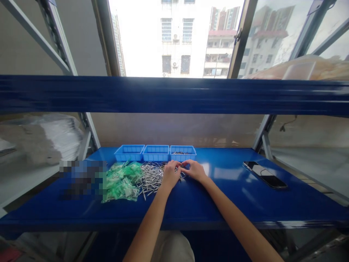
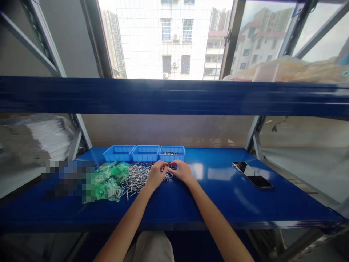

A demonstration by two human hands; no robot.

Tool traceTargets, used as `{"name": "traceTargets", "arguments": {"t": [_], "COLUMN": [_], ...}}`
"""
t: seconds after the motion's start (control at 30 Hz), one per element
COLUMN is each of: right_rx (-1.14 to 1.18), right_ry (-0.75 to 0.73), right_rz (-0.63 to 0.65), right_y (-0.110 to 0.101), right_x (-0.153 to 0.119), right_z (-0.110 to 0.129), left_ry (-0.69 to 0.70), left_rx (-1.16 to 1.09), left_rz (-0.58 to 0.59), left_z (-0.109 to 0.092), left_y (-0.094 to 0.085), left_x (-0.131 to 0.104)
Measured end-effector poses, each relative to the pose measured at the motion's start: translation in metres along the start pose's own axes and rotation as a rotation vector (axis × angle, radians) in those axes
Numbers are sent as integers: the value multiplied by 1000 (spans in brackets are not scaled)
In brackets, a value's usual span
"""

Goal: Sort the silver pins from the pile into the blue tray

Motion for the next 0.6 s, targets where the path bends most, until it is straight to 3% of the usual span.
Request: {"name": "traceTargets", "arguments": {"t": [0.3, 0.6], "right_rx": [11, 2], "right_ry": [18, -13], "right_rz": [11, -17], "right_y": [2, 1], "right_x": [2, 1], "right_z": [-1, 5], "left_ry": [31, -14], "left_rx": [31, 87], "left_rz": [43, 9], "left_z": [-5, -10], "left_y": [4, -3], "left_x": [-2, -1]}}
Point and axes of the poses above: each hand's wrist, its own x-axis towards the middle knuckle, its own y-axis out of the palm, z = x × y, the point moved 5 cm from there along x, towards the middle knuckle, and after that the axes turned 4 degrees about -y, right-handed, at the moved point
